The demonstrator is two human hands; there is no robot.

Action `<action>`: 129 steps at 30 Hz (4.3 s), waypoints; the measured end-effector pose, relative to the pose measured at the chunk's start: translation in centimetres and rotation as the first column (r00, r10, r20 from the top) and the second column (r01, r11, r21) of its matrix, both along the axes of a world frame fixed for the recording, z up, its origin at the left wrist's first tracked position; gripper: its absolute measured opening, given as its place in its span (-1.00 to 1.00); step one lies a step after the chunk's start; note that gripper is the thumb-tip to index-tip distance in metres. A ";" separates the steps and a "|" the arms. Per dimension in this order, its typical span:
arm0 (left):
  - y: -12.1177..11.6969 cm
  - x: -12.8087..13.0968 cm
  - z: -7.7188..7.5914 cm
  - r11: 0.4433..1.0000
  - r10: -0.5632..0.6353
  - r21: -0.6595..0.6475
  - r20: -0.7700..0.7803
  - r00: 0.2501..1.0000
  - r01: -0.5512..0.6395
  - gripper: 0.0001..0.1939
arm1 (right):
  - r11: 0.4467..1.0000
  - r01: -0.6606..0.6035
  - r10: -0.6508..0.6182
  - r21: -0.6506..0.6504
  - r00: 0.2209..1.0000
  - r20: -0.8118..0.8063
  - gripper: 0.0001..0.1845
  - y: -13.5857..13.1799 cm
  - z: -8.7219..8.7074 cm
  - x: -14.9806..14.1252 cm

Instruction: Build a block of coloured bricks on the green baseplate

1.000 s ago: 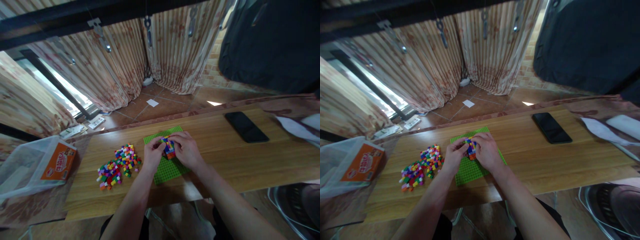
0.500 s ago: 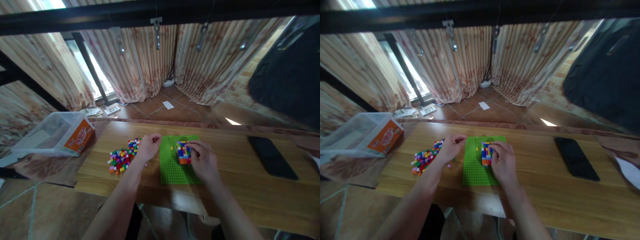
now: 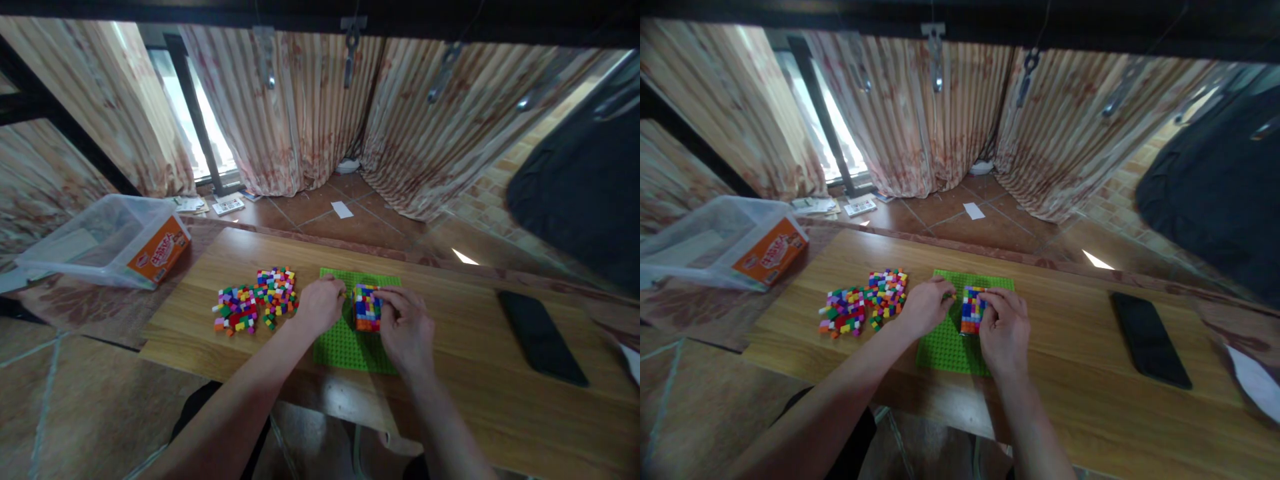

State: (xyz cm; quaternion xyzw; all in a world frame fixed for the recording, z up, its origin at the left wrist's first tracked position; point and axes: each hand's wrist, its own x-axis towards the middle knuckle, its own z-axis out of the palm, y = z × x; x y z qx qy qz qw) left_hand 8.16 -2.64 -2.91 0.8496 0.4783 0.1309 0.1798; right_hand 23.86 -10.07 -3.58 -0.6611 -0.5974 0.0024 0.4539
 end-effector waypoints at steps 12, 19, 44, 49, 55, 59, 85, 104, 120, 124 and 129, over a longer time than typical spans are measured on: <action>1.4 -0.9 1.2 0.949 0.149 -0.315 0.494 0.856 0.017 -0.85 | 1.000 -0.018 0.016 -0.015 0.983 -0.182 -0.83 -0.5 0.7 -0.9; 0.8 -1.4 2.5 0.666 0.300 -0.669 0.646 0.702 0.330 -0.79 | 0.995 -0.089 0.089 0.040 0.996 -0.001 -0.86 -0.5 1.1 -1.2; 0.7 -1.4 2.3 0.724 0.314 -0.642 0.635 0.706 0.255 -0.84 | 0.988 -0.126 0.115 -0.089 0.987 -0.116 -0.86 -1.0 0.9 1.6; 0.5 -1.2 2.1 0.735 0.278 -0.624 0.636 0.720 0.267 -0.83 | 0.986 -0.138 0.136 -0.097 0.990 -0.024 -0.87 -0.9 0.5 1.2; 0.4 -1.0 1.8 0.745 0.252 -0.613 0.623 0.740 0.263 -0.84 | 0.996 -0.027 0.021 -0.084 0.997 -0.074 -0.91 -0.5 0.5 0.2; 0.4 -0.9 1.6 0.745 0.239 -0.616 0.603 0.761 0.255 -0.83 | 0.996 0.015 -0.025 -0.082 0.992 -0.121 -0.90 -0.4 0.6 -0.3; 0.5 -0.9 0.9 0.748 0.162 -0.603 0.570 0.806 0.276 -0.80 | 0.979 0.154 -0.182 -0.136 0.957 -0.227 -0.69 0.0 0.2 -0.6; 1.2 -2.0 1.1 0.807 0.145 -0.549 0.539 0.830 0.216 -0.80 | 0.977 0.111 -0.154 -0.184 0.959 -0.239 -0.71 0.3 0.1 -0.1; 4.4 -8.8 2.1 0.956 0.294 0.009 -0.083 0.952 -0.294 -0.57 | 0.976 0.117 -0.162 -0.182 0.951 -0.262 -0.66 -0.2 -0.3 0.0; 4.1 -8.4 1.9 0.984 0.179 0.003 -0.128 0.975 -0.181 -0.57 | 0.975 0.118 -0.162 -0.187 0.956 -0.244 -0.67 -0.1 -0.2 0.0; 4.2 -8.4 1.7 0.978 0.206 0.003 -0.121 0.971 -0.207 -0.63 | 0.974 0.116 -0.158 -0.193 0.964 -0.215 -0.66 -0.2 -0.3 0.1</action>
